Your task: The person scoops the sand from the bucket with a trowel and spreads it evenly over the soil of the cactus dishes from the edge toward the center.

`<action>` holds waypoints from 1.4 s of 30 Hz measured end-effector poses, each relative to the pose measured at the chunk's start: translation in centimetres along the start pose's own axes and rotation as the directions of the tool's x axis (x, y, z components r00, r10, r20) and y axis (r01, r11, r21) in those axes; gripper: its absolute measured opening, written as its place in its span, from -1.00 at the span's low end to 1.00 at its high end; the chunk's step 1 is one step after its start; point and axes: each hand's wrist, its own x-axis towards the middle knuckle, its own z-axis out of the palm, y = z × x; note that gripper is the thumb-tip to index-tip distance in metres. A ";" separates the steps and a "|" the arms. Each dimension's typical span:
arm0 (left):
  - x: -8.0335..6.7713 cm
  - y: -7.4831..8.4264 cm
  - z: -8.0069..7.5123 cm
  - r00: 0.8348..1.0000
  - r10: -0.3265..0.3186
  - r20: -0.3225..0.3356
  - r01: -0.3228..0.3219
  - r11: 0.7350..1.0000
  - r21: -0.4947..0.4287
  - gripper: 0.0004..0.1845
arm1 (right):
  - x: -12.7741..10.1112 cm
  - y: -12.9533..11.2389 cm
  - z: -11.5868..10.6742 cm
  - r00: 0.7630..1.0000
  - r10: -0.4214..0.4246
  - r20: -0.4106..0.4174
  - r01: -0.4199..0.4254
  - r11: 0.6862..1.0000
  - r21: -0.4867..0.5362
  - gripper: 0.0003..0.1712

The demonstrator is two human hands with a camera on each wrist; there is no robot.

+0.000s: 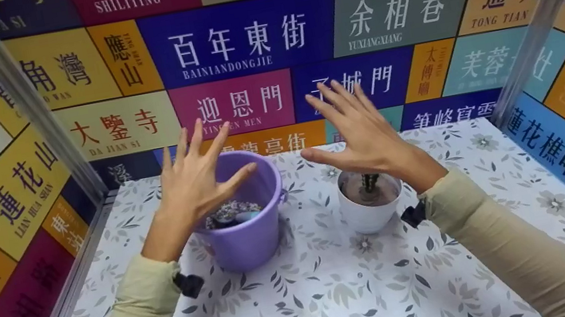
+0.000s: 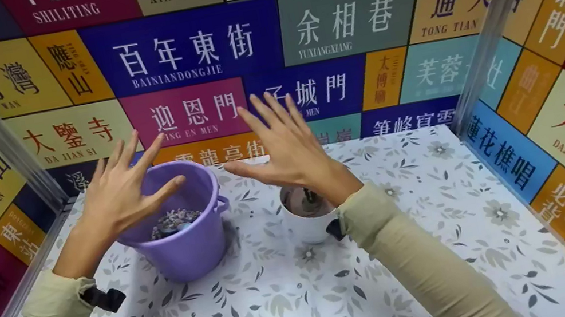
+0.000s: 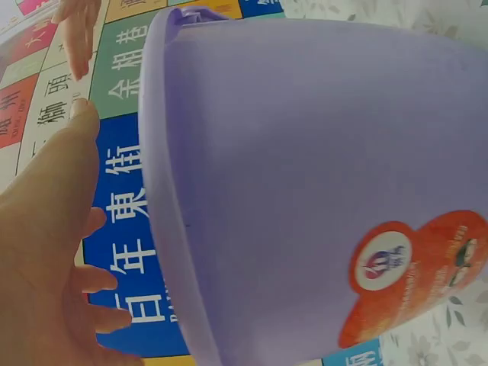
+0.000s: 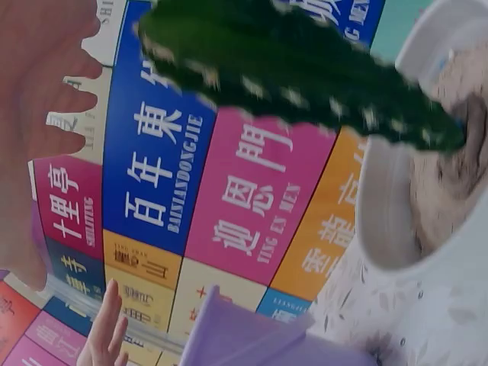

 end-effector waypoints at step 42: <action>-2.1 0.7 3.0 0.970 0.237 0.050 -0.217 0.944 -0.248 -0.43 | -2.1 -6.4 13.3 0.996 0.053 0.073 -0.089 0.660 0.746 -0.25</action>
